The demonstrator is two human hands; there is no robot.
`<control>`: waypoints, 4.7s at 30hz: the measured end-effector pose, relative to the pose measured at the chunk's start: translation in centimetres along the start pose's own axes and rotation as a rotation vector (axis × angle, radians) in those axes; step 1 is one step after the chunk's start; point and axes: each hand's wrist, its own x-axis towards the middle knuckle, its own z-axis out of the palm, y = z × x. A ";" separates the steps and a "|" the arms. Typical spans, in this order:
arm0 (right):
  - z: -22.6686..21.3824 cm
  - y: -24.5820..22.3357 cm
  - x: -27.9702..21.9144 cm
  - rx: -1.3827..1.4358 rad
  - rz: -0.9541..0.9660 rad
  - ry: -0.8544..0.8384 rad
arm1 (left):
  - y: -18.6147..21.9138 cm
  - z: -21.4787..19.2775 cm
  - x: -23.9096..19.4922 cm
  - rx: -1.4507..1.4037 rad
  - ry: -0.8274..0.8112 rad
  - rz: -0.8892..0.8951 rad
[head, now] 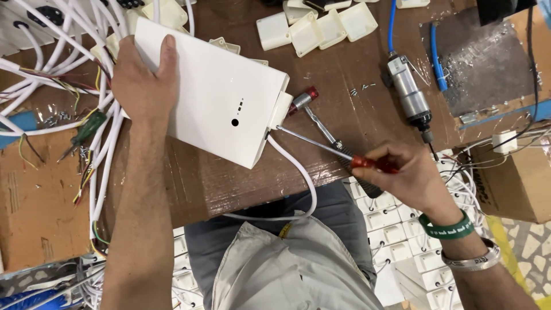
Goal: The person assembles a white rectangular fixture housing at a workbench. They hold the housing, use a pneumatic screwdriver to drive screws into it, then attach small white plastic end caps to the housing ends and tighten them with a red-handled screwdriver, working on the unit on the bench.
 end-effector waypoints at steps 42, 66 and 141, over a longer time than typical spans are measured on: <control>0.1 -0.2 0.6 -0.183 -0.233 0.145 | 0.6 -0.6 0.3 -0.030 -0.020 -0.065; -2.0 -0.5 2.2 0.125 -0.041 -0.115 | -0.4 0.3 0.0 0.029 0.010 -0.057; 0.0 3.3 3.6 -0.142 -0.327 0.183 | -0.3 -1.1 0.2 -0.002 -0.118 -0.023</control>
